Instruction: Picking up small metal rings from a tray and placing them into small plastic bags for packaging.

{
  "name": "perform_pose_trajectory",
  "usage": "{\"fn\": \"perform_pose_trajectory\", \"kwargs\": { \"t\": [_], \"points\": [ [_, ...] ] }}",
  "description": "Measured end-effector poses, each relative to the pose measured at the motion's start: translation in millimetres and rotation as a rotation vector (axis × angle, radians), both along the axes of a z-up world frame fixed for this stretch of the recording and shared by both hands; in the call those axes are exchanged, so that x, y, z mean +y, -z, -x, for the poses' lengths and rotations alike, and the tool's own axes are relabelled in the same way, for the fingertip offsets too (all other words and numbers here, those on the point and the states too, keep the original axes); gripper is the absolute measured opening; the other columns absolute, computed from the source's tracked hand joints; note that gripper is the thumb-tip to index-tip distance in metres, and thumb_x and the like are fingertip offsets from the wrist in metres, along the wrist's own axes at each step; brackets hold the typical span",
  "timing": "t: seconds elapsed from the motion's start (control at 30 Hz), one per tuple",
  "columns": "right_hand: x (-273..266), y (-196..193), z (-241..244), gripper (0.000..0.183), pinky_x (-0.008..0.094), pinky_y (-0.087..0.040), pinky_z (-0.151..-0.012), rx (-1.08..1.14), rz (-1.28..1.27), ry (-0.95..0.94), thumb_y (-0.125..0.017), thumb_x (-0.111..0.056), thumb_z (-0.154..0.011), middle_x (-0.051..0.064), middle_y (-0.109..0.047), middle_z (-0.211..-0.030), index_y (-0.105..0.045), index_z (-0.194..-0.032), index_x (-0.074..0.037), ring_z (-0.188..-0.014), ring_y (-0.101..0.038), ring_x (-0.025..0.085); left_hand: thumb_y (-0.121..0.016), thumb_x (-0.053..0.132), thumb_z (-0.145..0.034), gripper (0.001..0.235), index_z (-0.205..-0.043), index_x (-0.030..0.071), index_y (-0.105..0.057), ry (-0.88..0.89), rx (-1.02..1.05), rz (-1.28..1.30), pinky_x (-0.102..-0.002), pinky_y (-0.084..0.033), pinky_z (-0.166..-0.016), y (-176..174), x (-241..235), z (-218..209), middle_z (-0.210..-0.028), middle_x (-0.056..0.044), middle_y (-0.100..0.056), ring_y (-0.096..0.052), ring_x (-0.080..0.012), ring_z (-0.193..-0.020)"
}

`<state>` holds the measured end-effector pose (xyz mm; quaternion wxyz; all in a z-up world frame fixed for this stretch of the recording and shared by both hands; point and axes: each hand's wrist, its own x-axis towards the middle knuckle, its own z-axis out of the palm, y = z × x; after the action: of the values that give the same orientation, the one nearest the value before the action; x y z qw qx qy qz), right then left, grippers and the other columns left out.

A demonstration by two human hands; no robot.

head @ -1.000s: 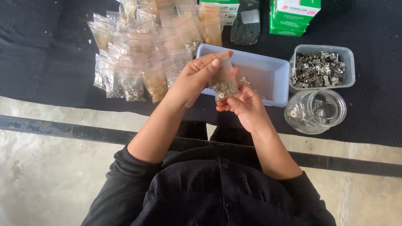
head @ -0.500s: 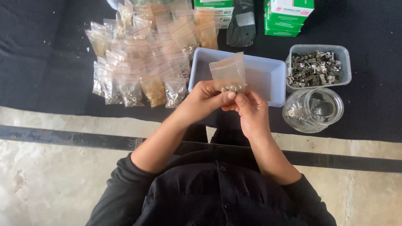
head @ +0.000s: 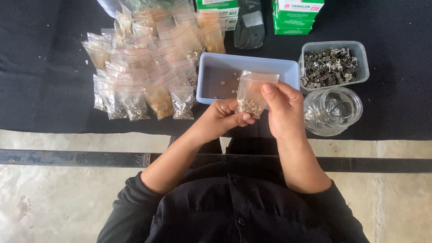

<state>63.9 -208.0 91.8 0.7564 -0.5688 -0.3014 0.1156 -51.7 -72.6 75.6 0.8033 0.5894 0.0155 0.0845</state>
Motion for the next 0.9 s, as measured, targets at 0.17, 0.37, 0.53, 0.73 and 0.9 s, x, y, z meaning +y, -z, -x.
{"fn": "perform_pose_trajectory", "kwargs": {
  "t": [0.17,0.37,0.53,0.73,0.9],
  "points": [
    [2.0,12.5,-8.7,0.018,0.035,-0.062,-0.070,0.139,-0.077,-0.007,-0.068,-0.018,-0.103,0.010,-0.069,-0.077,-0.070,-0.088,-0.008,-0.074,-0.070,0.020,-0.072,0.017,-0.099,0.016,-0.102,0.001,-0.074,-0.071,-0.090,0.049,-0.028,-0.062,-0.083,-4.8,-5.7,8.5,-0.088,-0.009,-0.078,-0.073,-0.0093,-0.089],
    [10.3,-16.6,11.8,0.020,0.034,-0.062,-0.081,0.093,-0.067,0.034,-0.065,-0.017,-0.105,0.007,-0.070,-0.081,-0.069,-0.087,-0.009,-0.082,-0.071,0.016,-0.058,0.025,-0.109,0.027,-0.104,0.004,-0.074,-0.175,-0.163,-0.120,-0.031,-0.060,-0.079,27.5,-3.2,7.2,-0.084,-0.009,-0.076,-0.065,-0.0077,-0.087],
    [12.2,-9.9,15.4,0.016,0.033,-0.061,-0.085,0.095,-0.054,0.062,-0.063,-0.019,-0.106,0.005,-0.070,-0.083,-0.072,-0.097,-0.009,-0.083,-0.068,0.012,-0.062,0.018,-0.107,0.020,-0.103,0.003,-0.074,-0.285,-0.206,-0.093,-0.035,-0.057,-0.085,7.2,-6.0,14.3,-0.087,-0.010,-0.074,-0.058,-0.0085,-0.095],
    [3.3,-25.7,13.0,0.012,0.033,-0.061,-0.073,-0.074,0.245,-0.010,-0.068,-0.010,-0.103,0.009,-0.071,-0.076,-0.076,-0.098,-0.002,-0.078,-0.064,0.010,-0.068,0.019,-0.103,0.019,-0.106,0.005,-0.081,-0.322,-0.100,-0.194,-0.032,-0.057,-0.080,86.3,3.7,19.3,-0.086,-0.011,-0.079,-0.066,-0.0076,-0.092],
    [2.5,-53.0,-21.7,0.011,0.036,-0.059,-0.077,-0.305,0.523,-0.028,-0.068,-0.009,-0.105,0.014,-0.074,-0.087,-0.076,-0.104,-0.002,-0.083,-0.071,0.020,-0.065,0.010,-0.098,0.036,-0.134,0.001,-0.066,-0.198,-0.089,-0.387,-0.052,-0.056,-0.093,43.3,10.6,55.2,-0.109,-0.020,-0.078,-0.073,-0.0385,-0.107]
  ]
}}
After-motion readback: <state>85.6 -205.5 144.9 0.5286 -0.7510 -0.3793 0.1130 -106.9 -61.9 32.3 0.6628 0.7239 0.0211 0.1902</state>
